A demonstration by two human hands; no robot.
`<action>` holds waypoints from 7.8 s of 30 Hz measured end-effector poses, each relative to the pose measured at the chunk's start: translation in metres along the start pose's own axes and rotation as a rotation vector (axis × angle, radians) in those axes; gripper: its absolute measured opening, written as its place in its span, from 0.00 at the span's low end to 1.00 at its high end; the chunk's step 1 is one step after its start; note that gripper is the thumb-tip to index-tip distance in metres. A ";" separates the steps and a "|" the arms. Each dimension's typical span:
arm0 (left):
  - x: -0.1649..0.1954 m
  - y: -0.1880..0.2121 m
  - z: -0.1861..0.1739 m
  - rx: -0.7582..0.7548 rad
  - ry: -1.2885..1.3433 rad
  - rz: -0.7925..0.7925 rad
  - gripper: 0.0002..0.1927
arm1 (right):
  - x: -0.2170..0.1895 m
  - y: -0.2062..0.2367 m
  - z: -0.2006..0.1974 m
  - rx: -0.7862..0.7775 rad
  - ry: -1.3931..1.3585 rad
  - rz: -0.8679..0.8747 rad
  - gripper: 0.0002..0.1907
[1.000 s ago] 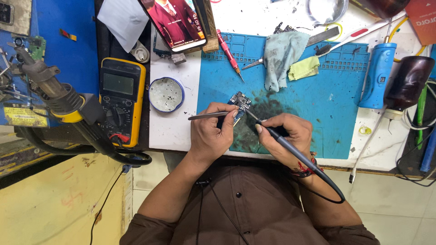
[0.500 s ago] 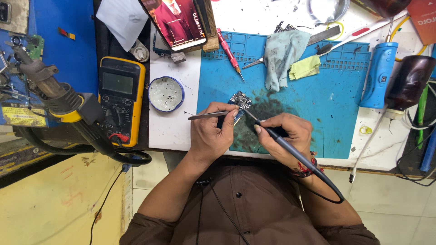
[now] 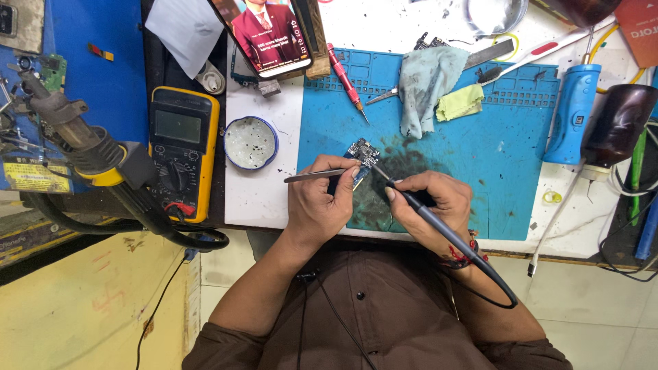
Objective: The person uses a soldering iron and tweezers to work on a small blue circuit board, applying solder to various points. The person briefly opens a drawer to retrieve an item before continuing the soldering process.
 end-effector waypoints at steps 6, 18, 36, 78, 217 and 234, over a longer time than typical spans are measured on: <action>0.000 0.000 0.000 -0.002 0.000 -0.004 0.04 | -0.001 -0.001 0.000 -0.007 0.012 -0.006 0.06; 0.001 -0.001 0.000 -0.014 0.013 0.000 0.04 | -0.001 -0.002 0.000 -0.015 0.005 -0.007 0.06; 0.000 0.000 0.001 -0.008 0.011 0.011 0.04 | -0.001 -0.002 0.000 -0.009 0.020 -0.002 0.06; 0.000 0.001 -0.002 -0.003 0.009 0.005 0.04 | 0.000 0.000 0.001 -0.030 0.026 0.004 0.07; -0.003 -0.007 0.002 0.062 -0.007 0.024 0.04 | 0.020 0.004 0.001 0.053 -0.027 0.003 0.05; -0.013 0.025 0.003 -0.043 0.825 -0.340 0.07 | -0.007 -0.007 0.004 0.159 0.131 -0.127 0.15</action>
Point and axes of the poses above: each hand's wrist, its own y-axis away from the middle knuckle, its own z-axis out of the palm, x = y × z, the point moved 2 cm from there along -y, towards the middle knuckle, and after that the axes turned 9 degrees about x, right-handed, at the moved point
